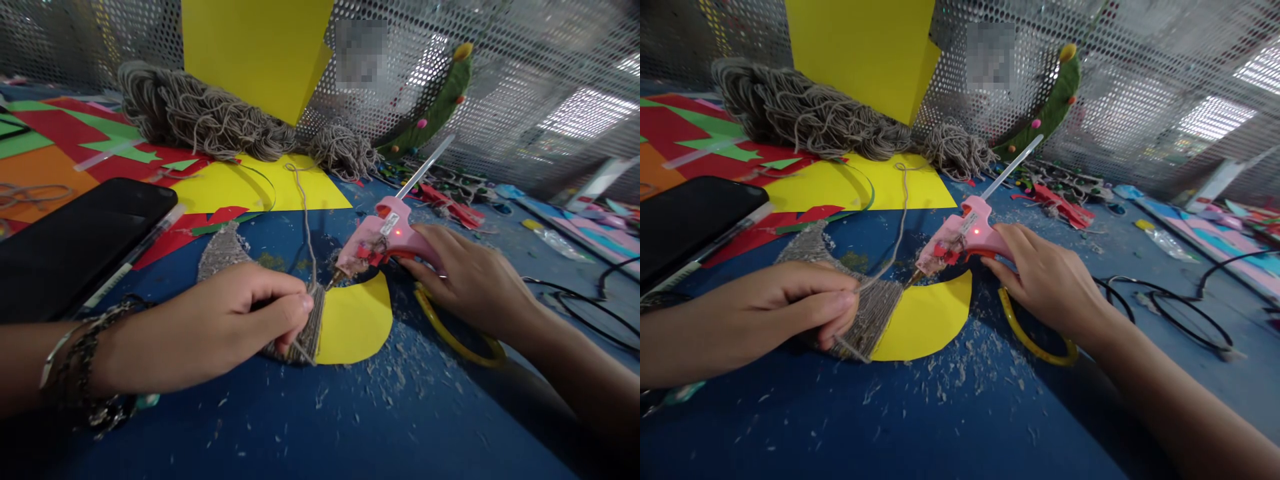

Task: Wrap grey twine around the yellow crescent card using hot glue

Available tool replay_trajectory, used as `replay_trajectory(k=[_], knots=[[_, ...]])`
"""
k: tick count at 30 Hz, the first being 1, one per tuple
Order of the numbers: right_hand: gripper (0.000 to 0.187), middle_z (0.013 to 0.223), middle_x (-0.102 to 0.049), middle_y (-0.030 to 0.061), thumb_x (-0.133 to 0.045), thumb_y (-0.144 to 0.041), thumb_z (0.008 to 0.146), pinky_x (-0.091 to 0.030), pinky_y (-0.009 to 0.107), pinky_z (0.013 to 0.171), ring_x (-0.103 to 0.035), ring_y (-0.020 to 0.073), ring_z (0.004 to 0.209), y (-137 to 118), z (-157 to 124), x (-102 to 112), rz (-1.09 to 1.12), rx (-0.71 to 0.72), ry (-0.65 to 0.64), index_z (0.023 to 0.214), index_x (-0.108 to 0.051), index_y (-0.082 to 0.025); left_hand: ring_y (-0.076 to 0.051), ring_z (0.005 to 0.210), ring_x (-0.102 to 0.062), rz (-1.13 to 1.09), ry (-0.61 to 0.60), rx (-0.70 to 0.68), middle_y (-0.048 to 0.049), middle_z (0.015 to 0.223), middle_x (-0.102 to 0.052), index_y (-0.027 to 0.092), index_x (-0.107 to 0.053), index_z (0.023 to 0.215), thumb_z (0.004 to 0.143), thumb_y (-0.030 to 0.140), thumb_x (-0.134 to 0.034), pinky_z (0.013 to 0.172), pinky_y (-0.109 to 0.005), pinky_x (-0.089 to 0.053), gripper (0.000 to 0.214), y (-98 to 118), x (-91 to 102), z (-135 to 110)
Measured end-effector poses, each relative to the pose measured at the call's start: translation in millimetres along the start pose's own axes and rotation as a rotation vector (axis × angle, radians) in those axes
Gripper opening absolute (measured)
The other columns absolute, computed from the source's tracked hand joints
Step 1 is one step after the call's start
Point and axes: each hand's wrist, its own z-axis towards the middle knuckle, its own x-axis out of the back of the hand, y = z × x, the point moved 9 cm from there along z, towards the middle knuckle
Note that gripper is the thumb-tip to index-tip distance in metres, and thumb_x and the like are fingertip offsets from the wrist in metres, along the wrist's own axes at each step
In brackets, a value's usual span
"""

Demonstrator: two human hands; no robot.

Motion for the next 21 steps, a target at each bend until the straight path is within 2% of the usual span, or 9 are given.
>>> replay_trajectory(k=[5,10,13,16,19,21], knots=[[0.041,0.095,-0.063,0.0151,-0.027,-0.047,0.092,-0.043,0.034,0.054,-0.062,0.0271,0.078,3.4,-0.3,-5.2,0.039,-0.017,-0.022,0.111,-0.046,-0.016,-0.004,0.051,-0.045,-0.009,-0.002,0.012,0.0075,0.055,-0.049,0.017,-0.044,0.057,0.089,0.021,-0.036,0.048,-0.012,-0.034,0.034,-0.8,-0.1,1.1],[0.043,0.103,-0.061,0.0179,-0.030,-0.048,0.090,-0.045,0.039,0.063,-0.061,0.0308,0.087,11.7,0.1,-8.8,0.113,-0.072,-0.053,0.114,-0.044,-0.015,-0.005,0.053,-0.045,0.000,-0.005,0.026,0.0071,0.056,-0.049,0.017,-0.046,0.058,0.090,0.022,-0.036,0.050,-0.013,-0.035,0.034,-3.2,0.2,0.0],[0.044,0.105,-0.059,0.0195,-0.027,-0.049,0.089,-0.044,0.042,0.069,-0.058,0.0330,0.094,30.7,0.7,-6.3,0.130,-0.203,-0.063,0.113,-0.043,-0.016,-0.005,0.053,-0.045,-0.015,-0.017,0.038,0.0069,0.057,-0.048,0.017,-0.045,0.058,0.091,0.025,-0.036,0.049,-0.014,-0.034,0.035,-4.8,-0.9,-1.1],[0.043,0.100,-0.059,0.0177,-0.024,-0.054,0.087,-0.043,0.044,0.070,-0.057,0.0338,0.092,58.9,-3.1,-8.5,0.124,-0.367,-0.081,0.106,-0.044,-0.021,-0.005,0.053,-0.043,-0.037,-0.018,0.056,0.0072,0.057,-0.045,0.018,-0.045,0.059,0.091,0.026,-0.036,0.049,-0.014,-0.033,0.034,-6.3,-1.3,-1.0],[0.044,0.088,-0.059,0.0153,-0.024,-0.060,0.084,-0.043,0.043,0.065,-0.057,0.0322,0.081,87.7,-10.6,-26.8,0.109,-0.478,-0.164,0.095,-0.046,-0.023,-0.005,0.053,-0.041,-0.047,-0.011,0.059,0.0075,0.058,-0.045,0.018,-0.047,0.061,0.091,0.026,-0.036,0.049,-0.013,-0.033,0.033,-6.5,-0.8,-0.1],[0.042,0.082,-0.060,0.0138,-0.027,-0.059,0.083,-0.044,0.042,0.063,-0.057,0.0297,0.074,99.6,-12.9,-43.0,0.126,-0.470,-0.229,0.086,-0.047,-0.023,-0.005,0.054,-0.042,-0.065,-0.013,0.045,0.0075,0.059,-0.046,0.018,-0.048,0.063,0.092,0.026,-0.036,0.050,-0.012,-0.034,0.033,-5.6,-1.0,0.8]])
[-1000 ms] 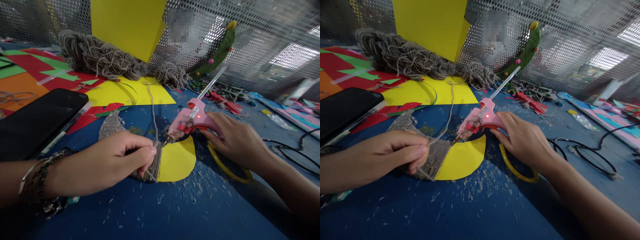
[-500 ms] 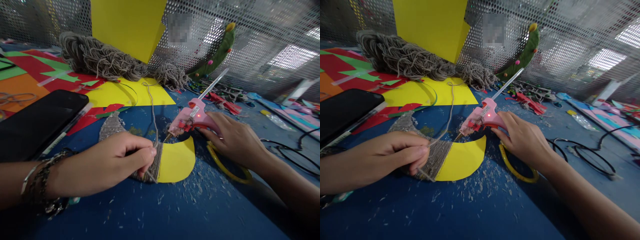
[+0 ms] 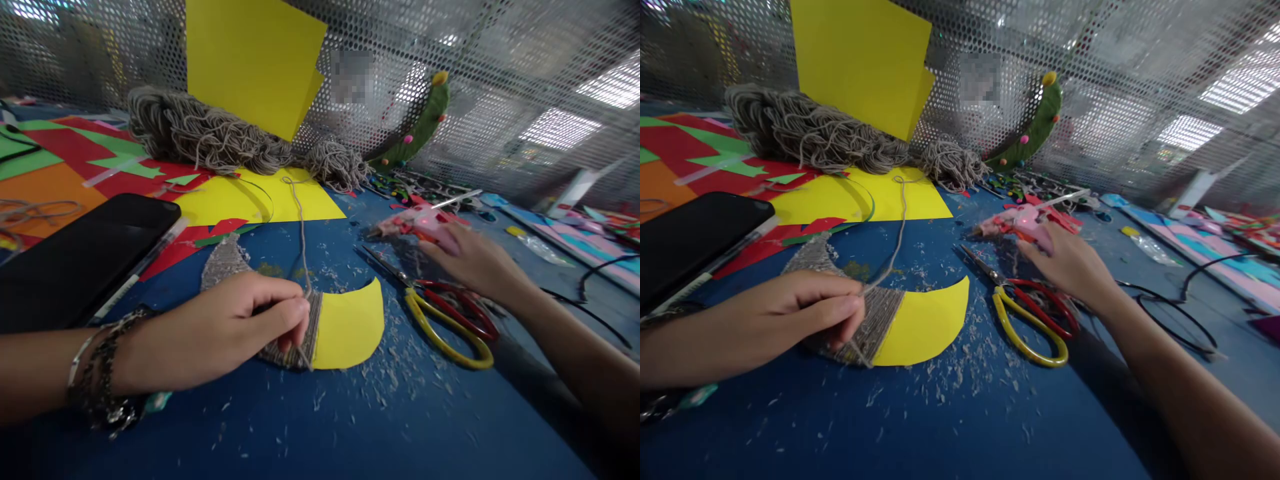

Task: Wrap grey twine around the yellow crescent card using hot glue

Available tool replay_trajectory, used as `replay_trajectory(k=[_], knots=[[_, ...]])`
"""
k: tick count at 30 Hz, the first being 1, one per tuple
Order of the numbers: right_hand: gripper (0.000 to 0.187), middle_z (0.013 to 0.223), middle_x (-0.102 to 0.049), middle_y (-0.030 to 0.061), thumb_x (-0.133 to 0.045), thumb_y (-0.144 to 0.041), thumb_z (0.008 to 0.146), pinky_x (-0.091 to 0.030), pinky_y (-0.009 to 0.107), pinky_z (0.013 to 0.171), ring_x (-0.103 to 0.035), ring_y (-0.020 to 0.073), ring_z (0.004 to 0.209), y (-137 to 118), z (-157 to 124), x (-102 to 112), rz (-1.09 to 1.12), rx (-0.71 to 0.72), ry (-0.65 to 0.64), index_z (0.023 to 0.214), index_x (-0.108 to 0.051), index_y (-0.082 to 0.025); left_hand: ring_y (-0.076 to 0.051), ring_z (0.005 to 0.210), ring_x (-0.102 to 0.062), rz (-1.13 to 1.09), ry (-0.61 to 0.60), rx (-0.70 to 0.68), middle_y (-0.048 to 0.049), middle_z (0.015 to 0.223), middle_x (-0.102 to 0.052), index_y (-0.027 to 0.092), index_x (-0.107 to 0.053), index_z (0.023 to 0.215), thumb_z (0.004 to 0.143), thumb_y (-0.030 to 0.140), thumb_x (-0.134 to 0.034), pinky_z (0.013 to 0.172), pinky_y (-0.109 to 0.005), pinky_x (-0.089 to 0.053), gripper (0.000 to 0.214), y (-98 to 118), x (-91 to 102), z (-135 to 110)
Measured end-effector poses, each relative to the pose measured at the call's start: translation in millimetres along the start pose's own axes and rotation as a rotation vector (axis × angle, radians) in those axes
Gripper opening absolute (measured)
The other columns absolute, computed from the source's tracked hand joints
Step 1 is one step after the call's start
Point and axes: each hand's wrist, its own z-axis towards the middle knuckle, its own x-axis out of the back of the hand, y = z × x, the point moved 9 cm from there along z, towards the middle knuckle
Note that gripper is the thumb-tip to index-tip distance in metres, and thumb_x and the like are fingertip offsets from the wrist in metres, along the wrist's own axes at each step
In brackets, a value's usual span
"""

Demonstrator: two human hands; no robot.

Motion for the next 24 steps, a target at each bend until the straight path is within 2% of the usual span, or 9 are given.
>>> replay_trajectory(k=[2,4,8,10,12,14,15,20,24], knots=[[0.040,0.084,-0.061,0.0138,-0.030,-0.056,0.083,-0.045,0.043,0.070,-0.057,0.0295,0.078,3.7,4.7,-6.7,0.001,0.041,-0.029,0.081,-0.050,-0.022,-0.005,0.057,-0.044,-0.036,-0.001,-0.009,0.0074,0.062,-0.048,0.018,-0.051,0.066,0.092,0.026,-0.037,0.052,-0.011,-0.035,0.031,0.3,0.0,0.7],[0.039,0.090,-0.061,0.0142,-0.030,-0.055,0.083,-0.042,0.046,0.080,-0.055,0.0314,0.089,-2.4,3.8,4.7,-0.005,0.070,0.045,0.085,-0.053,-0.023,-0.005,0.060,-0.047,-0.075,0.002,-0.011,0.0069,0.066,-0.051,0.018,-0.053,0.070,0.092,0.025,-0.036,0.054,-0.011,-0.037,0.029,0.0,0.2,1.2],[0.021,0.091,-0.059,0.0098,-0.037,-0.041,0.087,-0.042,0.044,0.080,-0.054,0.0271,0.089,-58.7,-30.2,69.3,0.122,0.233,0.389,0.093,-0.052,-0.027,-0.006,0.060,-0.048,-0.092,0.017,-0.016,0.0053,0.067,-0.053,0.018,-0.055,0.074,0.092,0.024,-0.036,0.052,-0.012,-0.037,0.027,1.1,2.3,1.2],[0.010,0.086,-0.060,0.0040,-0.045,-0.028,0.086,-0.045,0.033,0.071,-0.056,0.0190,0.078,-114.9,-58.7,87.7,0.304,0.555,0.337,0.092,-0.053,-0.028,-0.006,0.059,-0.048,-0.088,0.027,0.004,0.0046,0.066,-0.053,0.017,-0.055,0.074,0.091,0.028,-0.037,0.050,-0.013,-0.037,0.027,0.2,3.6,1.1],[0.015,0.081,-0.060,0.0008,-0.041,-0.021,0.088,-0.043,0.026,0.062,-0.056,0.0124,0.070,-165.7,-84.9,91.1,0.392,0.814,0.161,0.088,-0.056,-0.026,-0.007,0.058,-0.047,-0.087,0.034,0.026,0.0043,0.065,-0.052,0.017,-0.055,0.075,0.091,0.032,-0.038,0.050,-0.014,-0.038,0.028,-1.3,4.5,0.8],[0.016,0.067,-0.055,-0.0034,-0.043,-0.023,0.089,-0.037,0.022,0.053,-0.049,0.0083,0.058,-201.2,-99.2,82.2,0.278,0.944,0.009,0.082,-0.058,-0.024,-0.008,0.056,-0.046,-0.079,0.036,0.042,0.0043,0.064,-0.051,0.017,-0.056,0.077,0.091,0.036,-0.038,0.049,-0.015,-0.037,0.029,-2.5,5.0,0.6],[0.020,0.067,-0.054,-0.0038,-0.041,-0.022,0.090,-0.033,0.022,0.051,-0.046,0.0082,0.057,-215.3,-106.7,82.8,0.222,1.050,0.031,0.082,-0.060,-0.024,-0.008,0.056,-0.046,-0.063,0.037,0.050,0.0043,0.064,-0.051,0.017,-0.056,0.078,0.091,0.036,-0.037,0.049,-0.016,-0.037,0.030,-3.2,5.5,0.6],[0.025,0.061,-0.048,-0.0030,-0.041,-0.015,0.090,-0.026,0.027,0.052,-0.037,0.0101,0.056,-238.4,-108.4,87.0,0.036,1.247,0.338,0.083,-0.064,-0.020,-0.009,0.058,-0.041,0.064,0.074,0.036,0.0044,0.063,-0.044,0.016,-0.048,0.065,0.089,0.036,-0.038,0.050,-0.017,-0.034,0.033,-1.6,11.7,1.9],[0.027,0.062,-0.048,-0.0020,-0.040,-0.014,0.090,-0.025,0.028,0.053,-0.036,0.0108,0.059,-238.4,-102.6,82.0,0.022,1.262,0.346,0.072,-0.060,-0.018,-0.009,0.059,-0.041,0.129,0.100,-0.044,0.0046,0.063,-0.042,0.016,-0.047,0.063,0.090,0.032,-0.037,0.052,-0.017,-0.033,0.033,4.4,15.2,2.7]])
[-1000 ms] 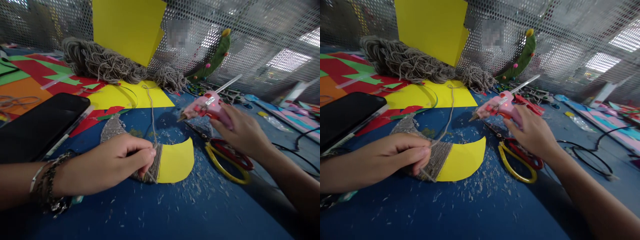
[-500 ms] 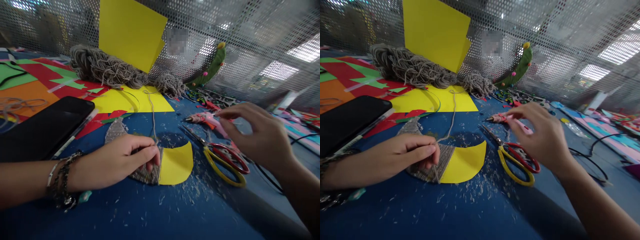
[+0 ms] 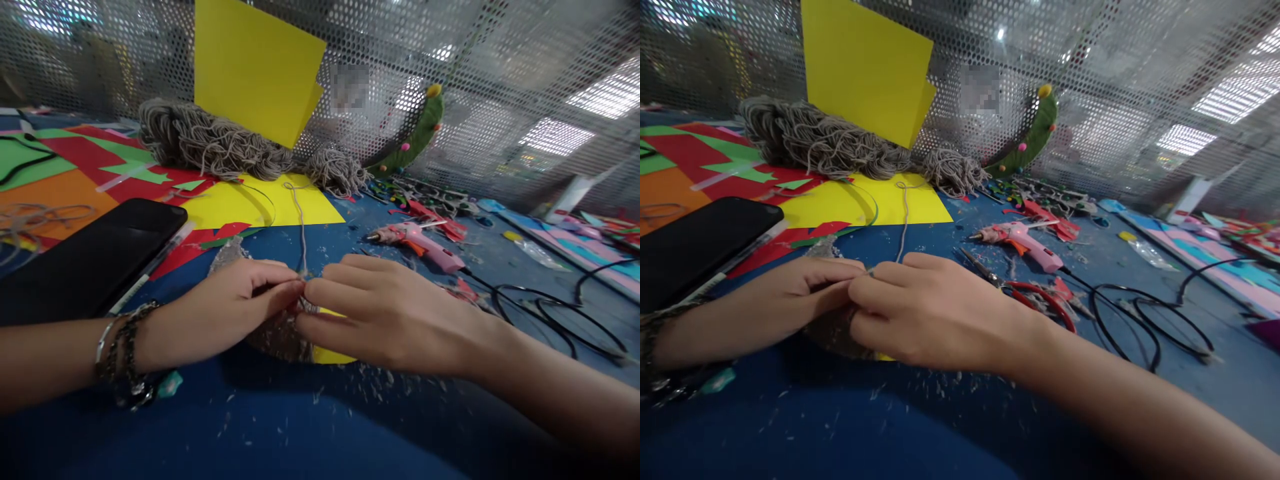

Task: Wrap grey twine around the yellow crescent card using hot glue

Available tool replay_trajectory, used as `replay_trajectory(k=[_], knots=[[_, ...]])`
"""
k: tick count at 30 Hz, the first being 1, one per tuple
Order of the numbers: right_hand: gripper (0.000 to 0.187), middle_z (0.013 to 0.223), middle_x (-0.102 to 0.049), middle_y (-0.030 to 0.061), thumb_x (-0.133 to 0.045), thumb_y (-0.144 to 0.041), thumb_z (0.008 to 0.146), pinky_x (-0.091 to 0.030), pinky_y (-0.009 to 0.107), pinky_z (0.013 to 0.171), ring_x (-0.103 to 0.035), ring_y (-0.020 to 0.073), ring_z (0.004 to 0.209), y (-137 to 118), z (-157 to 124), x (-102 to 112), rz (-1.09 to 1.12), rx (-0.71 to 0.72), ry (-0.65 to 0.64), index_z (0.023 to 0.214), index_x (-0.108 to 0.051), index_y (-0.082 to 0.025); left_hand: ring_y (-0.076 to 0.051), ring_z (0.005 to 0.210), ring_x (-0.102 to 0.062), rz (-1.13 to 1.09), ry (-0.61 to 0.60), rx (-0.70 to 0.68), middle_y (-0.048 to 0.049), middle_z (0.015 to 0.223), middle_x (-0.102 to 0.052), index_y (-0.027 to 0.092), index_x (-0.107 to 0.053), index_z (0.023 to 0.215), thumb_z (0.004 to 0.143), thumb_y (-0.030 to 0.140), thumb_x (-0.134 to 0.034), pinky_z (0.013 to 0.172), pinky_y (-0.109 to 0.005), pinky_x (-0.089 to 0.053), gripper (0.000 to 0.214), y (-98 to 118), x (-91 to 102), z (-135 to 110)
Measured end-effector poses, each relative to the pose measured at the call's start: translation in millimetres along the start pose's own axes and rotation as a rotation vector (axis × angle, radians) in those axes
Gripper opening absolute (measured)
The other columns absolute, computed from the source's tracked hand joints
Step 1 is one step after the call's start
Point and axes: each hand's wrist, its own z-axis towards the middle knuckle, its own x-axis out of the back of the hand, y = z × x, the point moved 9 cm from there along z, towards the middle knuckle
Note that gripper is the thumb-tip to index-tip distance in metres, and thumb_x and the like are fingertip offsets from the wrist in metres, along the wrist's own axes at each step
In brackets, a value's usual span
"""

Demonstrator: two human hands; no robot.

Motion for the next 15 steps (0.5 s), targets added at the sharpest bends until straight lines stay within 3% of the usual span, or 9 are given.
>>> replay_trajectory(k=[10,15], knots=[[0.028,0.084,-0.060,0.0012,-0.035,-0.015,0.093,-0.031,0.027,0.059,-0.042,0.0128,0.069,8.8,-10.8,-9.2,0.056,-0.023,-0.084,0.081,-0.060,-0.019,-0.009,0.058,-0.047,0.106,0.033,-0.035,0.0040,0.062,-0.047,0.016,-0.049,0.062,0.092,0.030,-0.035,0.054,-0.019,-0.036,0.036,2.4,3.3,0.6],[0.027,0.084,-0.059,0.0015,-0.038,-0.015,0.092,-0.031,0.025,0.057,-0.040,0.0113,0.066,13.9,-14.3,-15.8,0.167,-0.066,-0.114,0.074,-0.059,-0.018,-0.011,0.069,-0.051,0.297,0.073,-0.137,0.0020,0.075,-0.054,0.017,-0.053,0.075,0.086,0.017,-0.042,0.063,-0.021,-0.039,0.016,14.7,1.0,-7.3]])
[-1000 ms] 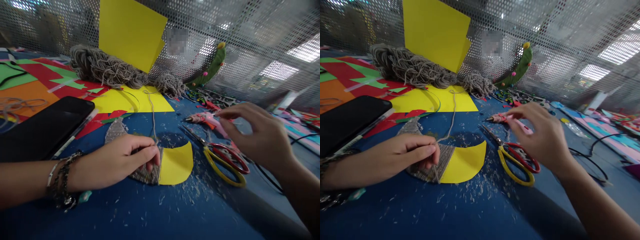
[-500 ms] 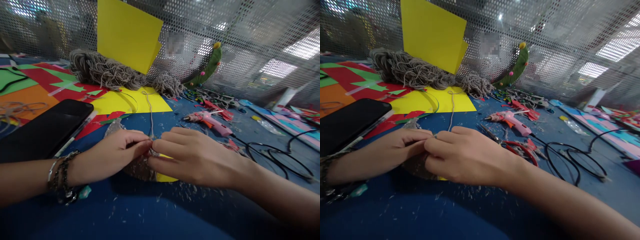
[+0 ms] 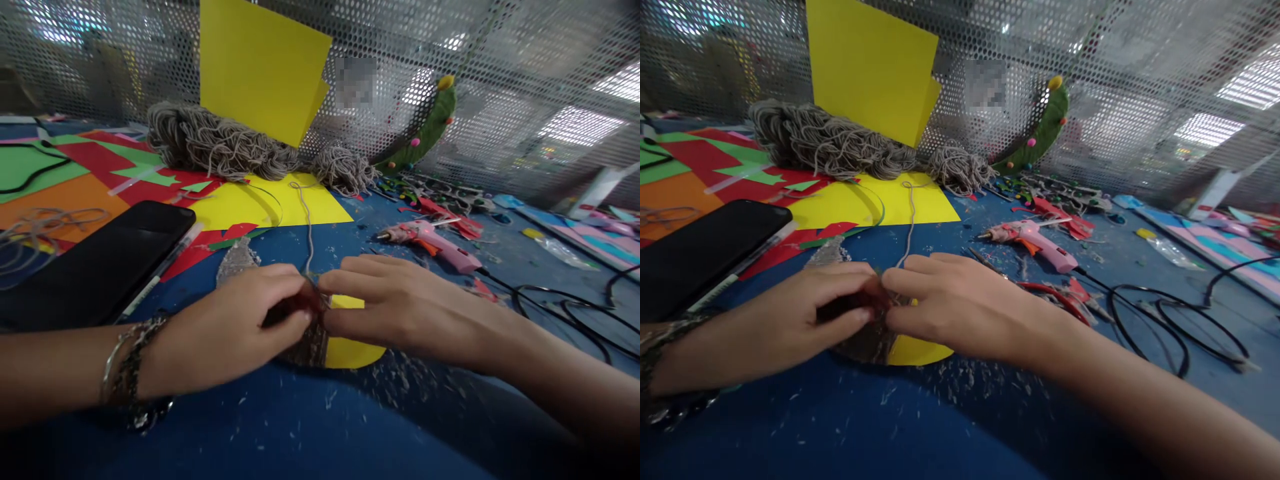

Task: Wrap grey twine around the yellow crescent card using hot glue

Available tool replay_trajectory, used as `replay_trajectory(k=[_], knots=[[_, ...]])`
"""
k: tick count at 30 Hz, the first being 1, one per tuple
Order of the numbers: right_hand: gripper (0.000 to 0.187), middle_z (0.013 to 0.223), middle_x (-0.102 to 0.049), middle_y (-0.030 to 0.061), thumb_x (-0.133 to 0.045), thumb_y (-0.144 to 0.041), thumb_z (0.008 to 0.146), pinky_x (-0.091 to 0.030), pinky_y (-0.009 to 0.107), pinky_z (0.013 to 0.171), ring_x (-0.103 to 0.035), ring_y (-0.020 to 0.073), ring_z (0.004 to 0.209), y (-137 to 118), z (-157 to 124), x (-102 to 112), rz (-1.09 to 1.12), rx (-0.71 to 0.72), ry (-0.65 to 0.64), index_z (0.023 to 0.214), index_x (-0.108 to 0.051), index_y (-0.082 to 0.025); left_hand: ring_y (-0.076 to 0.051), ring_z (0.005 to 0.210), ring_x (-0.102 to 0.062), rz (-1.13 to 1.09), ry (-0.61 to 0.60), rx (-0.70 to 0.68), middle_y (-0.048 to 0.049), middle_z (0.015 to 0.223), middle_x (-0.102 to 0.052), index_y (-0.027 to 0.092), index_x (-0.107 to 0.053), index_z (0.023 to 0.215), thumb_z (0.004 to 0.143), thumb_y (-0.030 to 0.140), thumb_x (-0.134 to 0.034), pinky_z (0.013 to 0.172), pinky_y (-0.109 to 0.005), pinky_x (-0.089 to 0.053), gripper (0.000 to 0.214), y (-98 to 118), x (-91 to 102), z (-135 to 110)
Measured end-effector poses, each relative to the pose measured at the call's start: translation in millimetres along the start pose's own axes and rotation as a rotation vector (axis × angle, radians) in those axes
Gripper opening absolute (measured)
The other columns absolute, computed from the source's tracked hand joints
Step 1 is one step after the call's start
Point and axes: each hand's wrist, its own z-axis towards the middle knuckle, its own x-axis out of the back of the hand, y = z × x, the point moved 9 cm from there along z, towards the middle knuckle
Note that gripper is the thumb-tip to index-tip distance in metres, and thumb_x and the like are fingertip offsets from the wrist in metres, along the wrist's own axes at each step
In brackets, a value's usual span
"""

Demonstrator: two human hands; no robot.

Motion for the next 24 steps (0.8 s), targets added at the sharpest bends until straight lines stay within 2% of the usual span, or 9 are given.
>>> replay_trajectory(k=[2,5,7,9,11,16,24], knots=[[0.028,0.082,-0.058,0.0020,-0.039,-0.015,0.091,-0.031,0.024,0.056,-0.041,0.0107,0.064,1.5,-0.2,-1.3,0.042,-0.014,0.006,0.072,-0.058,-0.018,-0.012,0.067,-0.050,0.139,-0.012,-0.100,0.0001,0.077,-0.055,0.016,-0.052,0.077,0.086,0.017,-0.043,0.060,-0.023,-0.040,0.012,10.2,-1.7,-3.8],[0.029,0.083,-0.059,0.0036,-0.036,-0.016,0.092,-0.035,0.025,0.059,-0.045,0.0115,0.067,2.6,0.0,-4.0,0.068,-0.021,-0.009,0.073,-0.059,-0.017,-0.016,0.062,-0.050,0.407,-0.058,-0.388,-0.0025,0.072,-0.057,0.016,-0.055,0.075,0.089,0.018,-0.038,0.054,-0.027,-0.039,0.023,35.0,-10.6,-14.4],[0.032,0.084,-0.060,0.0047,-0.034,-0.017,0.092,-0.037,0.026,0.061,-0.047,0.0129,0.069,2.6,0.5,-4.6,0.062,-0.020,-0.017,0.074,-0.059,-0.017,-0.019,0.062,-0.052,0.531,-0.120,-0.574,-0.0034,0.072,-0.061,0.016,-0.061,0.082,0.091,0.018,-0.033,0.052,-0.030,-0.039,0.030,48.3,-20.9,-25.5],[0.034,0.085,-0.060,0.0052,-0.031,-0.018,0.093,-0.038,0.027,0.061,-0.048,0.0134,0.069,3.2,0.8,-4.5,0.058,-0.027,-0.024,0.074,-0.060,-0.017,-0.020,0.066,-0.055,0.572,-0.181,-0.662,-0.0046,0.077,-0.065,0.015,-0.064,0.093,0.093,0.020,-0.030,0.053,-0.032,-0.042,0.034,54.3,-29.0,-34.1],[0.035,0.086,-0.060,0.0054,-0.030,-0.020,0.093,-0.038,0.027,0.062,-0.048,0.0133,0.069,3.5,0.9,-4.3,0.079,-0.032,-0.029,0.076,-0.060,-0.017,-0.021,0.071,-0.058,0.585,-0.193,-0.676,-0.0063,0.083,-0.067,0.012,-0.064,0.099,0.094,0.024,-0.033,0.054,-0.032,-0.044,0.034,56.7,-32.3,-38.1],[0.030,0.086,-0.057,0.0050,-0.034,-0.024,0.094,-0.040,0.024,0.066,-0.050,0.0118,0.073,7.6,0.3,-3.9,0.249,-0.078,-0.032,0.078,-0.058,-0.015,-0.020,0.071,-0.060,0.596,-0.170,-0.683,-0.0072,0.087,-0.070,0.014,-0.068,0.083,0.087,0.034,-0.051,0.054,-0.031,-0.047,0.027,59.2,-34.4,-39.4],[0.019,0.084,-0.055,0.0042,-0.043,-0.021,0.090,-0.042,0.021,0.069,-0.051,0.0095,0.077,18.9,-1.3,-9.4,0.548,-0.148,-0.057,0.080,-0.057,-0.014,-0.021,0.072,-0.061,0.615,-0.201,-0.696,-0.0080,0.087,-0.070,0.014,-0.069,0.086,0.085,0.035,-0.055,0.052,-0.030,-0.049,0.025,56.6,-36.7,-40.4]])
